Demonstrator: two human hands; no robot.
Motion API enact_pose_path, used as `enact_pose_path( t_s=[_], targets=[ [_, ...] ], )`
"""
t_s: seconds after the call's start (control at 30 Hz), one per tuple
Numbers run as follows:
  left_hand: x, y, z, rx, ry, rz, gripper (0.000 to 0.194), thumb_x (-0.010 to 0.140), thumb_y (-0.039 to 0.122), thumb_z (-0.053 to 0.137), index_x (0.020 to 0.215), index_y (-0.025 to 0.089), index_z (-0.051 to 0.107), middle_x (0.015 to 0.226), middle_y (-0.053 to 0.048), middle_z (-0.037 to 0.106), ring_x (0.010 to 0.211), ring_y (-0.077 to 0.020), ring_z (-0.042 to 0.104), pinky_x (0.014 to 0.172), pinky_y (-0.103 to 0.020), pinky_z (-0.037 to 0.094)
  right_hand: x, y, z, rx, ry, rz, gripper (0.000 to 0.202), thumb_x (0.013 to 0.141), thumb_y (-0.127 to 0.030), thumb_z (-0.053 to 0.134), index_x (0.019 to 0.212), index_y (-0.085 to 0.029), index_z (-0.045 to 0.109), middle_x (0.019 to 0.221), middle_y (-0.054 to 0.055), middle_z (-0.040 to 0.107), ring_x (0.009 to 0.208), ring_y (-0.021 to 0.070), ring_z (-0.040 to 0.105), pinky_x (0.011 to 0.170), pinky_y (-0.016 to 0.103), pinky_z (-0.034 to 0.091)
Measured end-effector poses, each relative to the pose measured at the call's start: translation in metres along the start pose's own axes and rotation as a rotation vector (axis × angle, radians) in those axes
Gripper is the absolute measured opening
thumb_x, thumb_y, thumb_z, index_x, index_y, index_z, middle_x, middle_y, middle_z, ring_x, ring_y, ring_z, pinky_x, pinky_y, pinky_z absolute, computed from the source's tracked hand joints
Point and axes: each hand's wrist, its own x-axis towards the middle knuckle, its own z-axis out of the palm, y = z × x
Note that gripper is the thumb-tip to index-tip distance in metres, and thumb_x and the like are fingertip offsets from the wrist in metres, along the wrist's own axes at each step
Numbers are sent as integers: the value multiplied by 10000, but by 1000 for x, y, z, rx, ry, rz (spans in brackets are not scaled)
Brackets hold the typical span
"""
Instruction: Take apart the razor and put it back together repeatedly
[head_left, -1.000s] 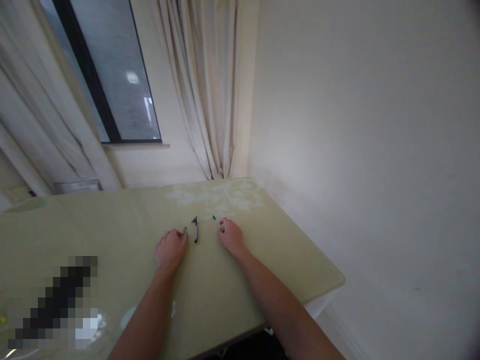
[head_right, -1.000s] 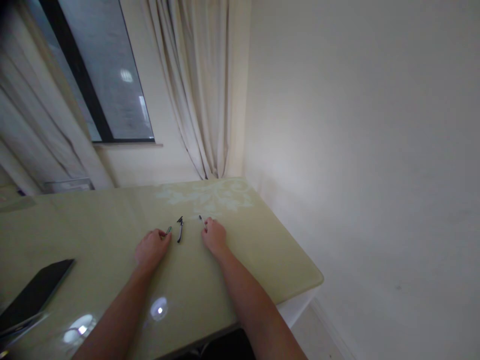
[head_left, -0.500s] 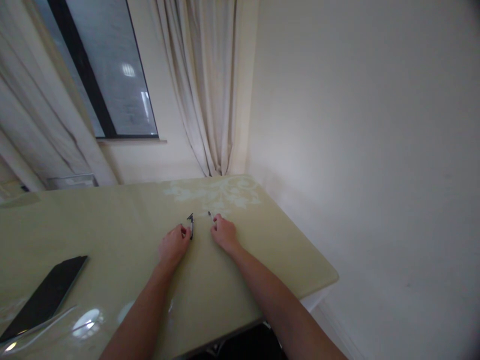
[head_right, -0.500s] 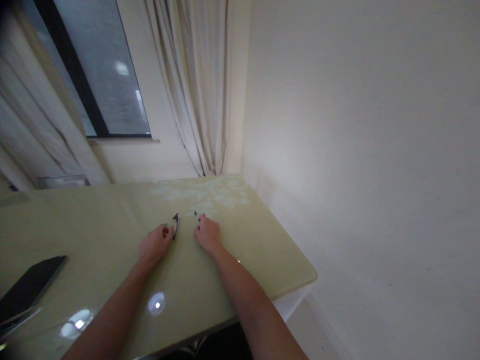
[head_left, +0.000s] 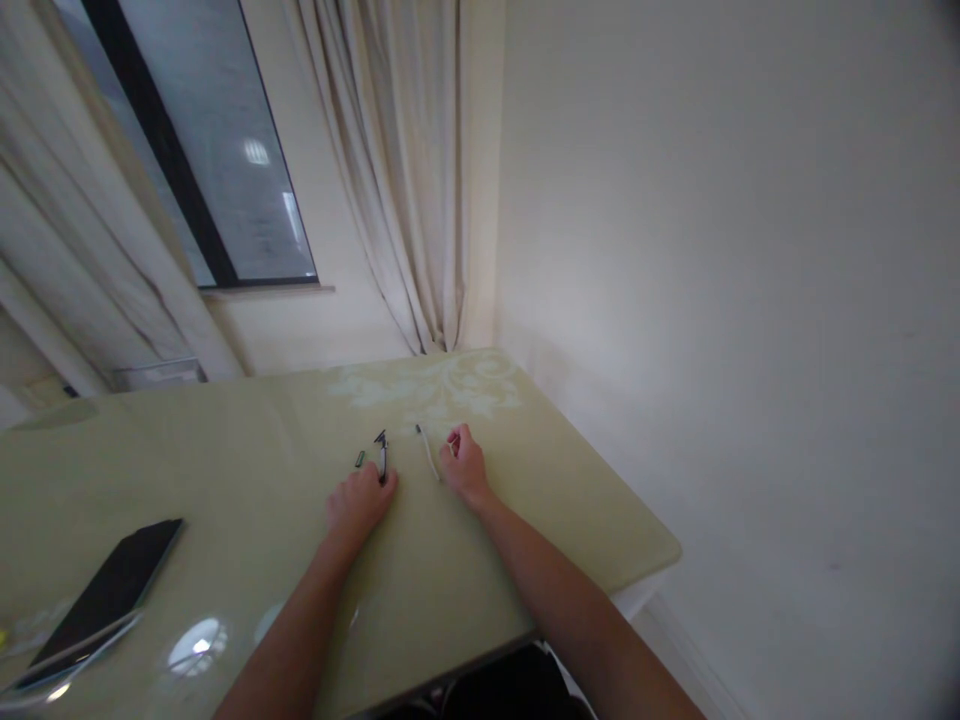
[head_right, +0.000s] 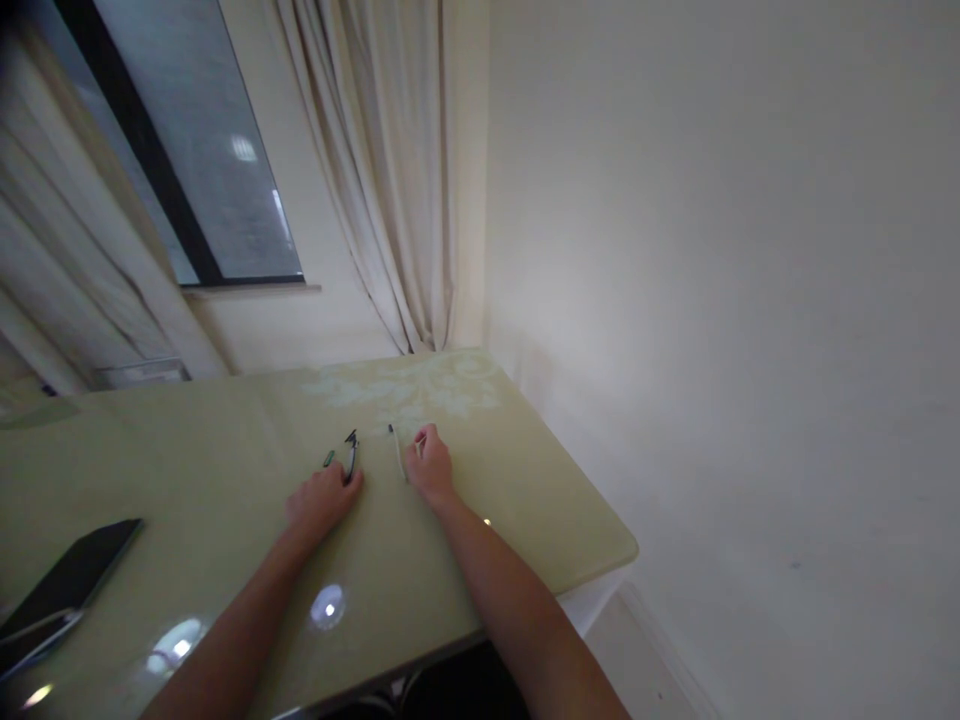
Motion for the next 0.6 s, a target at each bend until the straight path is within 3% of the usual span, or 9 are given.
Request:
enact_pose_path(
  t_s=[0.17, 0.4, 0.5, 0.6],
  targets=[
    [0, -3, 1, 10, 4, 11, 469, 985, 474, 356, 1022, 184, 723, 1046, -214, 759, 977, -396, 737, 790, -486, 537, 0, 3, 3, 19, 1, -11, 53, 834, -237, 522, 885, -229, 508, 624, -65, 454, 591, 146, 481, 583, 245, 293],
    [-2, 2, -6, -17, 57, 43, 466, 1015, 465, 313, 981, 206, 698, 989, -163, 772, 908, -357, 739, 731, -416, 514, 0, 3, 2, 48, -27, 3, 63, 890, -277, 559, 907, -218, 573, 612, -64, 473, 589, 143, 495, 584, 243, 312],
    [-10, 12, -6, -33, 131, 117, 426, 1027, 469, 322, 1007, 230, 674, 1058, -119, 772, 935, -318, 731, 749, -376, 493, 0, -4, 0, 157, -40, -14, 273, 994, -413, 474, 890, -207, 619, 667, -29, 535, 664, 153, 536, 657, 252, 377],
    [-21, 25, -1, -64, 224, 286, 398, 1030, 467, 349, 986, 239, 672, 1055, -93, 772, 906, -267, 727, 761, -327, 468, -2, -14, -1, 400, -107, -95, 430, 1044, -509, 371, 985, -205, 670, 834, 22, 608, 799, 163, 572, 756, 267, 438]
  ],
)
